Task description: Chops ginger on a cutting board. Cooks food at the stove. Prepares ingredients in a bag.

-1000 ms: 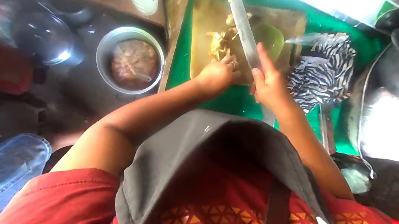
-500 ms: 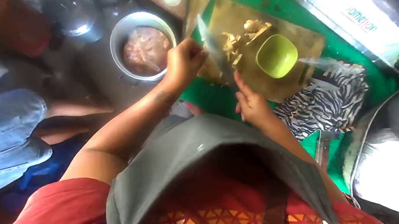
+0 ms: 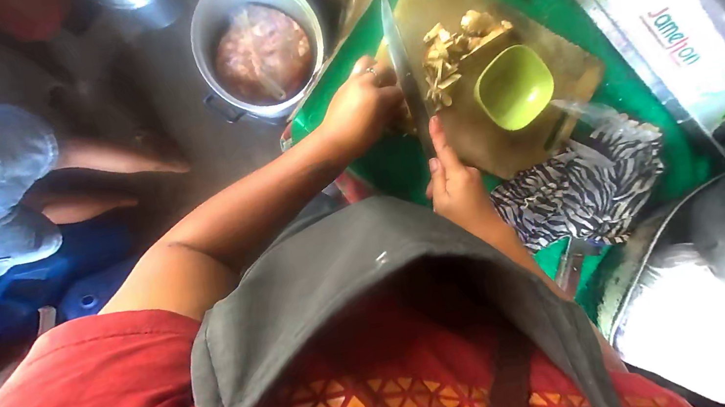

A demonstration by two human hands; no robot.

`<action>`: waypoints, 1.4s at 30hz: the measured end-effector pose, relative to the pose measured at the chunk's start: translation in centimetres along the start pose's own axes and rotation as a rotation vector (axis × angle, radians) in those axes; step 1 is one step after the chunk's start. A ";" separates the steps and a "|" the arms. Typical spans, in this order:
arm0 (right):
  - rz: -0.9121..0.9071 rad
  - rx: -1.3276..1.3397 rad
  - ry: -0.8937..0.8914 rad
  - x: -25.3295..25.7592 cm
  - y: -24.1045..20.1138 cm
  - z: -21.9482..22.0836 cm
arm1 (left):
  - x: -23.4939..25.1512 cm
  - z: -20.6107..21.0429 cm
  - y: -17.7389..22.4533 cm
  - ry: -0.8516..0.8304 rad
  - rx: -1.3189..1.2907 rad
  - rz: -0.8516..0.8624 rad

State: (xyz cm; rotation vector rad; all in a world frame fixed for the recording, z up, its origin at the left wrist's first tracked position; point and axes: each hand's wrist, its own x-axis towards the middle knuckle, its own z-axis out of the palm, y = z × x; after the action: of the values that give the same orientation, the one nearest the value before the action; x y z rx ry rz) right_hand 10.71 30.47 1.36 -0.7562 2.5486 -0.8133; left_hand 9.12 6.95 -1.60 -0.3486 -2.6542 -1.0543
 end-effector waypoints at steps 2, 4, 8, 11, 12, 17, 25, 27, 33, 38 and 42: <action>0.019 -0.069 0.005 -0.1 -0.5 0.1 | 0.0 0.6 0.0 0.034 0.027 0.013; 0.098 -0.213 -0.052 0.2 -1.8 -0.1 | -0.2 1.0 -0.2 0.054 0.045 0.031; 0.295 -0.378 -0.210 2.0 -4.0 0.2 | -0.3 1.1 -0.4 0.057 0.038 0.062; 0.226 -0.323 -0.135 3.4 -3.9 0.1 | -0.2 1.1 -0.6 0.068 0.036 0.089; 0.164 -0.270 -0.088 3.7 -3.4 0.1 | -0.2 0.9 -0.6 0.062 0.027 0.086; 0.058 -0.164 -0.002 2.3 -2.9 -0.2 | 0.1 0.8 -1.1 0.130 -0.004 0.079; 0.297 -0.415 -0.175 3.5 -4.9 0.6 | 0.2 0.7 -0.9 0.097 0.008 0.066; 0.204 -0.280 -0.122 4.4 -3.9 0.1 | 0.3 0.7 -0.8 0.098 -0.009 0.070; 0.068 -0.124 0.053 3.2 -3.0 0.6 | 0.1 0.1 -1.3 0.131 -0.035 -0.016; 0.017 -0.150 0.072 1.5 -2.5 1.0 | 0.3 0.4 -1.3 0.150 -0.013 -0.038; 0.112 -0.265 -0.038 1.5 -3.3 1.0 | 0.5 0.5 -1.5 0.175 -0.013 -0.017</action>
State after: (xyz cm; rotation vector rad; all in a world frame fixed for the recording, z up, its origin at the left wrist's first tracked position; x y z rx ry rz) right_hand 11.20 26.88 2.39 -0.6905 2.6672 -0.4268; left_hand 8.16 6.31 -2.73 -0.2264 -2.5004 -1.0569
